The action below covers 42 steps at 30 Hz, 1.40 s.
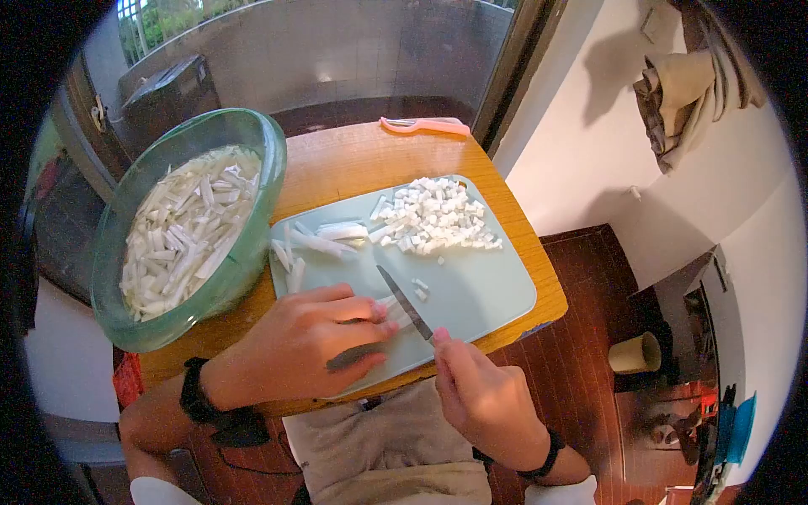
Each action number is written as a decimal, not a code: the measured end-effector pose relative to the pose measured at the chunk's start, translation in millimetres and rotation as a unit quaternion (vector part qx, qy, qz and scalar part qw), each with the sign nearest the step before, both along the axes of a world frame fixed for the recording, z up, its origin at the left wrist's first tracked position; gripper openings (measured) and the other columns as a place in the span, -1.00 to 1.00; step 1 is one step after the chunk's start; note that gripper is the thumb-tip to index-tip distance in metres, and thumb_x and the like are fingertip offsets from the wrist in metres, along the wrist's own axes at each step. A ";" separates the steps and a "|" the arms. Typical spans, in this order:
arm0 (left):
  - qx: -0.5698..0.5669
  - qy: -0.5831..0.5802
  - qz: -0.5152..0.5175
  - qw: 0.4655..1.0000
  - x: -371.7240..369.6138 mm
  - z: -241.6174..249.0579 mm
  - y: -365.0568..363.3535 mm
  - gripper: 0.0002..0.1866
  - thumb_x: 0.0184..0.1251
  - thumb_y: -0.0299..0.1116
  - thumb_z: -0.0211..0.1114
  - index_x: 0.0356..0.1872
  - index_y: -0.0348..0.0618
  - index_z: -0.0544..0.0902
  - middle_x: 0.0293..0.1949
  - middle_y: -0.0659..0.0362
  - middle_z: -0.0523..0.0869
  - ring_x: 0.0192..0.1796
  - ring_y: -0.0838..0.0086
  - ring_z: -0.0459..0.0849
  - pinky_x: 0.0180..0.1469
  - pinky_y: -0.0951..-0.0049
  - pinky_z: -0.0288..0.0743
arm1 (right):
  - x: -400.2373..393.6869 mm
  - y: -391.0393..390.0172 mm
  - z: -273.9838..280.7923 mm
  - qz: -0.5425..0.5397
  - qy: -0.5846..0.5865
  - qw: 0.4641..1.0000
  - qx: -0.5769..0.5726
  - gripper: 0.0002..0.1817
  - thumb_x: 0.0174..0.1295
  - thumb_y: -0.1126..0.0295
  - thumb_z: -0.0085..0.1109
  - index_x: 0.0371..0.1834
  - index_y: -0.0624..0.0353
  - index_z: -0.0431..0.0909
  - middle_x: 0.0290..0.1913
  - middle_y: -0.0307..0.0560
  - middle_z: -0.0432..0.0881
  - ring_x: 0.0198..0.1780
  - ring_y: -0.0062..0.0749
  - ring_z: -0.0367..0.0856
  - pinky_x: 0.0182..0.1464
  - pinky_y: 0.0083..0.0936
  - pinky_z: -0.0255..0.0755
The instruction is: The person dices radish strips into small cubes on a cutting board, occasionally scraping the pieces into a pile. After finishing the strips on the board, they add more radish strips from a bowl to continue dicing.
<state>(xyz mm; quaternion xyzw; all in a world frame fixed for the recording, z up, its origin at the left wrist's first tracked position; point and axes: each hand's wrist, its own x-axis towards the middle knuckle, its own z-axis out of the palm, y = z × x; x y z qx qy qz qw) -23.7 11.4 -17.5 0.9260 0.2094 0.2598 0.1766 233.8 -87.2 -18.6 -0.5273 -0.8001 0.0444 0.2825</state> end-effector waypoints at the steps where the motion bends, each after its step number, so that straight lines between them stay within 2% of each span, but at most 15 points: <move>1: 0.001 0.001 0.004 1.000 0.4 1.0 0.0 -0.68 0.39 -0.34 0.59 0.11 -0.19 0.86 -0.01 0.11 0.83 -0.03 0.15 0.79 0.03 0.19 0.77 | -0.1 0.3 -1.2 -0.002 -0.008 1.000 0.003 -0.63 0.45 0.59 0.40 0.30 0.34 0.67 -0.20 0.11 0.80 -0.33 0.03 0.82 -0.40 -0.21 0.68; 7: -0.006 0.007 0.011 1.000 1.1 3.9 -0.2 -0.68 0.40 -0.32 0.59 0.10 -0.17 0.86 -0.01 0.12 0.82 -0.04 0.15 0.80 0.04 0.19 0.78 | -0.8 2.5 -0.3 0.022 -0.030 0.999 0.001 -0.48 0.36 0.59 0.41 0.41 0.41 0.63 -0.16 0.09 0.80 -0.34 -0.02 0.83 -0.41 -0.24 0.68; 11: 0.004 0.004 0.007 1.000 0.2 5.2 0.1 -0.69 0.41 -0.30 0.58 0.10 -0.15 0.86 -0.02 0.12 0.82 -0.04 0.15 0.81 0.03 0.18 0.78 | -6.7 10.1 0.4 0.019 -0.058 0.998 -0.003 -0.46 0.36 0.56 0.40 0.42 0.41 0.61 -0.16 0.09 0.79 -0.33 -0.01 0.83 -0.40 -0.22 0.67; 19: 0.020 -0.011 0.002 1.000 -0.4 1.5 0.0 -0.71 0.42 -0.33 0.56 0.09 -0.18 0.85 -0.02 0.10 0.83 -0.05 0.13 0.81 0.03 0.17 0.77 | -2.4 14.9 9.9 -0.030 -0.006 0.999 0.019 -0.74 0.54 0.51 0.34 0.22 0.28 0.64 -0.25 0.11 0.76 -0.31 0.05 0.82 -0.36 -0.11 0.67; 22: 0.015 -0.016 0.000 1.000 -1.4 1.0 -0.9 -0.70 0.42 -0.33 0.56 0.10 -0.19 0.85 -0.03 0.09 0.83 -0.05 0.12 0.81 0.03 0.17 0.77 | -1.4 3.7 15.6 -0.023 -0.009 1.000 0.003 -0.76 0.53 0.52 0.37 0.19 0.27 0.64 -0.22 0.12 0.77 -0.31 0.07 0.82 -0.37 -0.13 0.66; 29: 0.011 -0.008 -0.003 1.000 -1.9 0.9 -0.2 -0.68 0.41 -0.33 0.56 0.12 -0.22 0.85 -0.01 0.07 0.84 -0.01 0.10 0.81 0.10 0.18 0.76 | -6.0 1.4 13.0 0.003 -0.012 1.000 0.004 -0.77 0.52 0.54 0.37 0.16 0.28 0.65 -0.22 0.11 0.78 -0.32 0.07 0.81 -0.39 -0.16 0.65; 37: -0.001 -0.010 -0.003 1.000 0.8 -1.6 1.3 -0.66 0.38 -0.34 0.58 0.12 -0.21 0.86 0.01 0.07 0.84 0.03 0.13 0.80 0.15 0.19 0.74 | -0.5 4.0 7.9 0.014 -0.001 0.999 -0.031 -0.69 0.48 0.55 0.40 0.24 0.33 0.67 -0.07 0.20 0.86 -0.22 0.11 0.88 -0.28 -0.18 0.75; 42: -0.005 -0.009 0.003 1.000 1.2 2.0 -1.0 -0.66 0.38 -0.34 0.59 0.12 -0.19 0.86 0.01 0.06 0.84 0.03 0.13 0.79 0.15 0.19 0.74 | -4.1 11.4 4.8 0.015 0.001 0.999 -0.028 -0.67 0.48 0.55 0.40 0.26 0.35 0.67 -0.07 0.20 0.86 -0.21 0.14 0.88 -0.26 -0.13 0.76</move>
